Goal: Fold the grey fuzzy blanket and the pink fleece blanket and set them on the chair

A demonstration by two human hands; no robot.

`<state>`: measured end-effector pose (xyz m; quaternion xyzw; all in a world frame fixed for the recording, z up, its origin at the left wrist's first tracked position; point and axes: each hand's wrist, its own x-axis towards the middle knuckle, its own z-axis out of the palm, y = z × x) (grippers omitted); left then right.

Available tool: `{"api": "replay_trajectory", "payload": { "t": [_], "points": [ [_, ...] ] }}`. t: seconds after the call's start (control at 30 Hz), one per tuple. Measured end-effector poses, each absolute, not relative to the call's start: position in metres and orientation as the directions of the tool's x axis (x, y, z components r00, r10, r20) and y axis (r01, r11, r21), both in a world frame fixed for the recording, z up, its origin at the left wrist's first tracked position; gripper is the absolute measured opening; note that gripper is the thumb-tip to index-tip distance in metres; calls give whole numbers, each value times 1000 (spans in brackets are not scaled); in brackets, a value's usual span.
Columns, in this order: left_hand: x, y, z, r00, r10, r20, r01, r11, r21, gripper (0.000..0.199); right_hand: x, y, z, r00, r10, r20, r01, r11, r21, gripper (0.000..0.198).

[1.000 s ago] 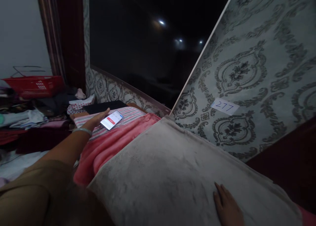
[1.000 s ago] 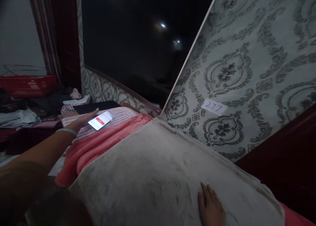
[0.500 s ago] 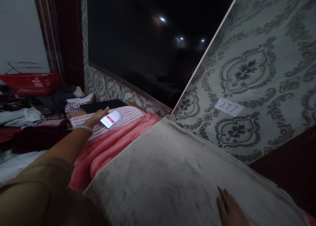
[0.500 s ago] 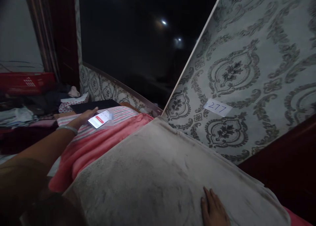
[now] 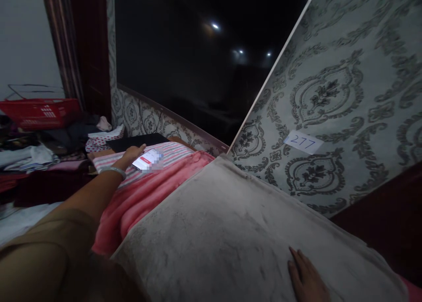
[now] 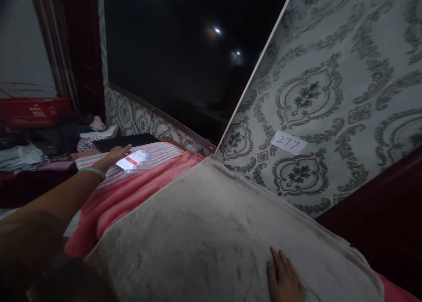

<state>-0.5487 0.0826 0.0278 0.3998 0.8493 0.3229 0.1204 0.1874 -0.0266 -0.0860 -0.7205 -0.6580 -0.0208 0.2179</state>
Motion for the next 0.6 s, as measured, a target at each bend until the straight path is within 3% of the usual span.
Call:
{"api": "replay_trajectory", "payload": {
  "t": [0.6],
  "points": [
    [-536,70,38,-661,748,53,637,523,566,41,183,-25,-85,124,938,323,970,-46,-240,86]
  ]
}}
